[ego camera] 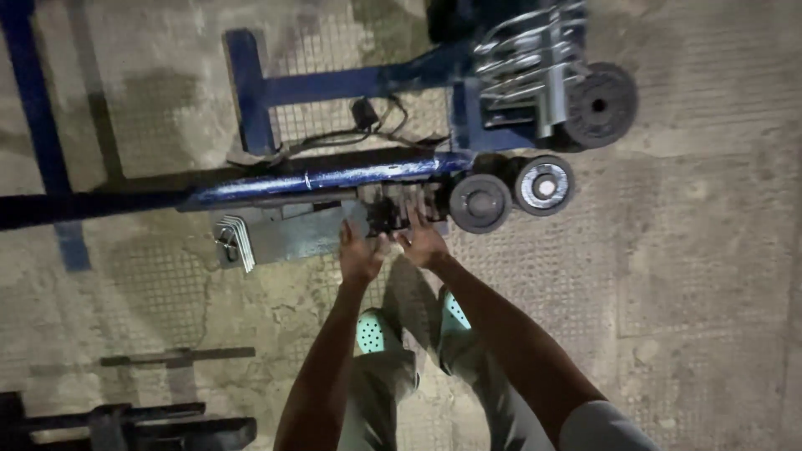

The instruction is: The person adjusts a blue weight bench, then picks up dumbbells and a metal barbell holder from a rack and places them on the bench. They then pick up a black weightlifting belt and place it on a nearby machine.

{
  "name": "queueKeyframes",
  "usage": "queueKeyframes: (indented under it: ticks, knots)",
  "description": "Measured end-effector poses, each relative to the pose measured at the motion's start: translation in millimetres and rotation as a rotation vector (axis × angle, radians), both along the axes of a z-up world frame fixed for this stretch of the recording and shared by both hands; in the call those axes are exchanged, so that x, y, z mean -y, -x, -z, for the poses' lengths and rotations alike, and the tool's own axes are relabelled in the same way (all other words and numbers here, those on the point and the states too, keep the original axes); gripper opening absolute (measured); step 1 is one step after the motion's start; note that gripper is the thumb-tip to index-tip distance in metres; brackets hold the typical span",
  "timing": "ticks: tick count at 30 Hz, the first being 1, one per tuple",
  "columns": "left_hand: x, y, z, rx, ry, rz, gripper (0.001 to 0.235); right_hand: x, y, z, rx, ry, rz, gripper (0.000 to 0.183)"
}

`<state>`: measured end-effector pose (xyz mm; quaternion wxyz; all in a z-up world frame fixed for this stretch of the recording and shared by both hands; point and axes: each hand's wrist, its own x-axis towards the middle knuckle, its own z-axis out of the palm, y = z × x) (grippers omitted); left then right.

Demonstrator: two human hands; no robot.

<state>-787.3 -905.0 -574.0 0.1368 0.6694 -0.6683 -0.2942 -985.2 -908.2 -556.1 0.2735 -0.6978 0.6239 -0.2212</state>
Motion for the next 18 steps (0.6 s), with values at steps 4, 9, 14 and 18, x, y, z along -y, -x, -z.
queueKeyframes:
  ticks: [4, 9, 14, 18]
  knots:
    - [23, -1, 99, -0.012, -0.009, -0.033, 0.086, 31, -13, 60, 0.130, -0.495, 0.037, 0.086]
    - [39, 12, 138, -0.037, -0.326, -0.244, 0.069, 31, -40, 150, -0.049, -0.700, 0.216, 0.073]
    - [29, 10, 211, -0.177, 0.066, -0.184, 0.068, 36, -49, 201, -0.100, -0.811, 0.183, 0.026]
    - [28, 12, 270, -0.016, -0.150, -0.213, 0.074, 43, -55, 207, -0.094, -0.719, 0.352, 0.032]
